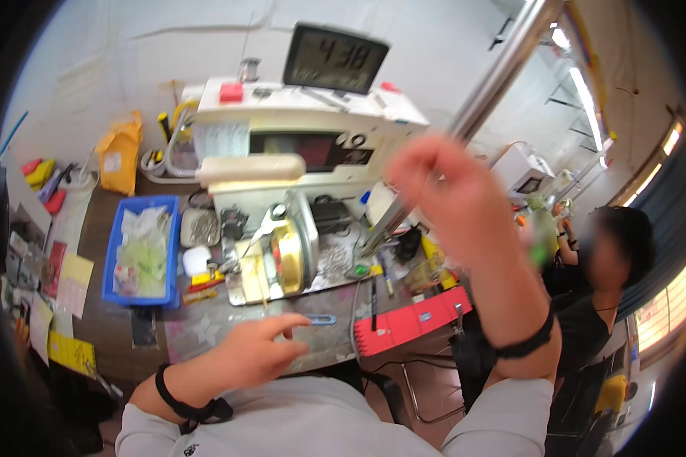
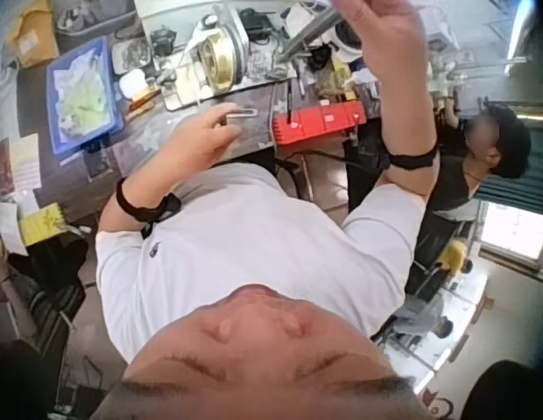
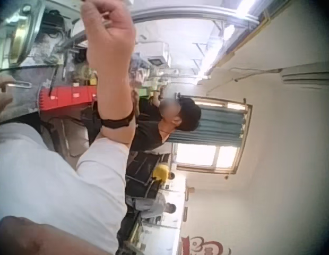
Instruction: The recorder uses a bench-top assembly machine and manual tools to assemble small electronic or mechanical components.
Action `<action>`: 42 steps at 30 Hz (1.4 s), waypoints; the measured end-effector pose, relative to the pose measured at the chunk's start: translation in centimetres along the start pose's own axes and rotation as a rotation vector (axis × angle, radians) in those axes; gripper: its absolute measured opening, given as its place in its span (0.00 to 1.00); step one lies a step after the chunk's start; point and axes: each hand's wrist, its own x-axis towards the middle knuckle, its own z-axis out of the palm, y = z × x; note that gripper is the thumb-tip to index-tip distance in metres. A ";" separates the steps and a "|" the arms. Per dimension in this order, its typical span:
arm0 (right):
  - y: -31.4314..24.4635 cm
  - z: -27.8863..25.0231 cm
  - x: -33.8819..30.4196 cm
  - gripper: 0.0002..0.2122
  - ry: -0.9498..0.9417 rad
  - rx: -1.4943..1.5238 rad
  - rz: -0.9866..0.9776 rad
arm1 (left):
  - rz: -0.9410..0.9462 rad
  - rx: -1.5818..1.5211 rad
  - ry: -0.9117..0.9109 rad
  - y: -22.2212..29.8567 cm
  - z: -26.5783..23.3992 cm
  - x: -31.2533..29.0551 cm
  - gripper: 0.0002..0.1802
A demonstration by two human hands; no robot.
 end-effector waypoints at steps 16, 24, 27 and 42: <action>8.1 9.6 -12.0 0.06 -0.382 0.066 0.359 | -0.043 -0.142 0.277 -2.0 1.4 1.3 0.09; 8.9 9.6 -12.5 0.06 -0.477 0.060 0.340 | -0.019 -0.099 0.295 -2.1 2.0 1.5 0.10; 9.0 9.5 -12.6 0.06 -0.504 0.077 0.344 | 0.005 -0.142 0.313 -2.3 2.2 1.8 0.10; 7.8 2.5 -14.9 0.02 -0.218 -0.358 0.086 | 0.010 -0.143 0.437 -2.3 -3.1 1.4 0.07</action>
